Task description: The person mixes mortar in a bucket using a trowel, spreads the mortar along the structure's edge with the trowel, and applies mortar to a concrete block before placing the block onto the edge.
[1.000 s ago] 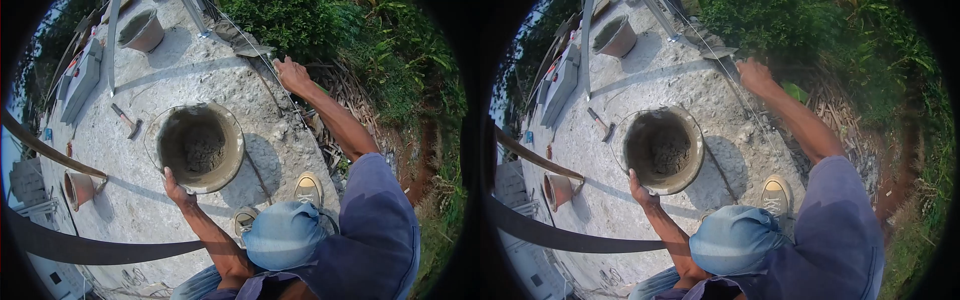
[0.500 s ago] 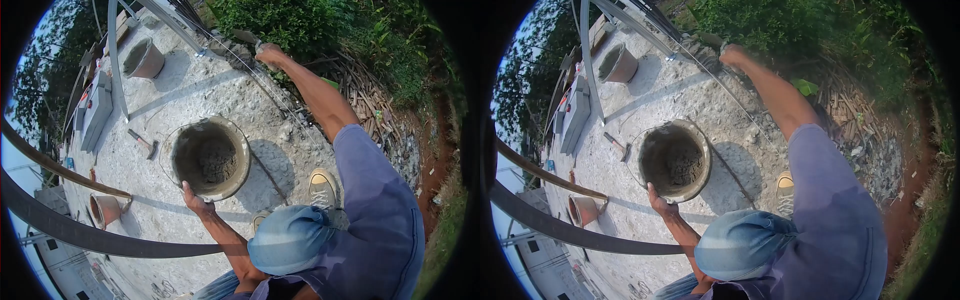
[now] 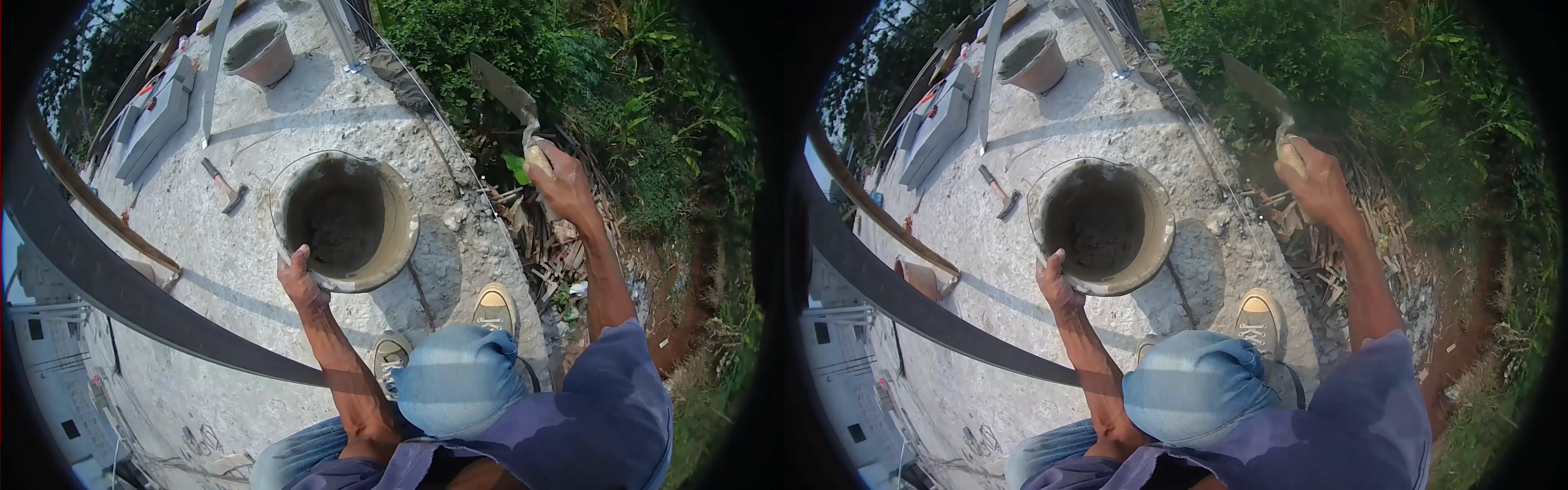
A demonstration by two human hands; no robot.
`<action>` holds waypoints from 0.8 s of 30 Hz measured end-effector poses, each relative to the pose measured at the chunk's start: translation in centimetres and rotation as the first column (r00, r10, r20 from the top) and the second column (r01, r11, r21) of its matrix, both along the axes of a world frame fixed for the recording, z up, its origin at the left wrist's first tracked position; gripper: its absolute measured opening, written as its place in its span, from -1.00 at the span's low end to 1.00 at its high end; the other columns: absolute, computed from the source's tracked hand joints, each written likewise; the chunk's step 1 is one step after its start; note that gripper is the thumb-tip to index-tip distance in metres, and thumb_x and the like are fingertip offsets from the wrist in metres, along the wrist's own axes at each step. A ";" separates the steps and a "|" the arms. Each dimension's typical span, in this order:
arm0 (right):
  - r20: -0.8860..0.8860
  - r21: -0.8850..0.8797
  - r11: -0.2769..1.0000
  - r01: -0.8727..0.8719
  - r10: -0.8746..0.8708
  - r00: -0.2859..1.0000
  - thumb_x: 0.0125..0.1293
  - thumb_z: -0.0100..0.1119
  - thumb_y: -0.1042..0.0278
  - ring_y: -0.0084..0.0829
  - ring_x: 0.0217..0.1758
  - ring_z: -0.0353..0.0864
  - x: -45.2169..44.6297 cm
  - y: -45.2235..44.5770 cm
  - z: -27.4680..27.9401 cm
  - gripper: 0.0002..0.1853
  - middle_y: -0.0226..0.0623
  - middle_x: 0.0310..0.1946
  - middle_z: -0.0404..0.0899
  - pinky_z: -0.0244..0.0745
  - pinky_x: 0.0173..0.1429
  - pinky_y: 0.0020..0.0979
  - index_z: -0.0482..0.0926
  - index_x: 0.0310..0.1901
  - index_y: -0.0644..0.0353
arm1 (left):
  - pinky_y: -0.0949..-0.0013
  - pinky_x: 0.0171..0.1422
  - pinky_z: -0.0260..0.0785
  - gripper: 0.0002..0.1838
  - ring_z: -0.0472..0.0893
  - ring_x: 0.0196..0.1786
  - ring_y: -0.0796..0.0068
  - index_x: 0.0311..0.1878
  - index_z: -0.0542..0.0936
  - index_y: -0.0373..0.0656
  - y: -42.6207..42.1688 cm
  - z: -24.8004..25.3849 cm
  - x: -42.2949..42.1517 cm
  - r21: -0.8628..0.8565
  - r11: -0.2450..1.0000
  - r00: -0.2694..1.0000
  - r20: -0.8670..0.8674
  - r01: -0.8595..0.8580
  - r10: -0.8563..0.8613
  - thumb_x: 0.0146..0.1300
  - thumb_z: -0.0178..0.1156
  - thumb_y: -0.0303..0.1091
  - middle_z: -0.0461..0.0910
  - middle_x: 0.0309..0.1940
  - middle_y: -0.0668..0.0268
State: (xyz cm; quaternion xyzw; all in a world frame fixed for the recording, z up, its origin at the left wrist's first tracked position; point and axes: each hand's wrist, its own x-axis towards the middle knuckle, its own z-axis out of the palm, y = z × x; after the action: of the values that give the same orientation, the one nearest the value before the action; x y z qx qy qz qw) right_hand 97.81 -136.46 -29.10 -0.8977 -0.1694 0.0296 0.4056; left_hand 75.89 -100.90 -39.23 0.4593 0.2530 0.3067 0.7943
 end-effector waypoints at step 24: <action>0.111 -0.485 0.593 -0.643 0.771 0.627 0.17 0.02 0.44 -0.10 -0.26 0.67 -11.6 14.0 -8.5 -0.80 0.00 -0.36 0.65 0.58 -0.15 -0.12 0.57 -0.27 0.39 | 0.48 0.02 0.27 -0.53 0.42 -0.18 0.65 0.14 0.55 -0.31 -1.6 2.2 1.6 0.305 0.930 0.963 -0.231 0.207 -0.139 0.33 0.24 -0.13 0.56 -0.18 0.44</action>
State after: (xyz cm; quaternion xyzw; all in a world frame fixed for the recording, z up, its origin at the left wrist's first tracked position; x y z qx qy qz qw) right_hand 86.17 -122.46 -37.63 -0.8081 -0.5674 0.0831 0.1344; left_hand 77.50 -102.49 -37.02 0.6342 0.2377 0.2236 0.7009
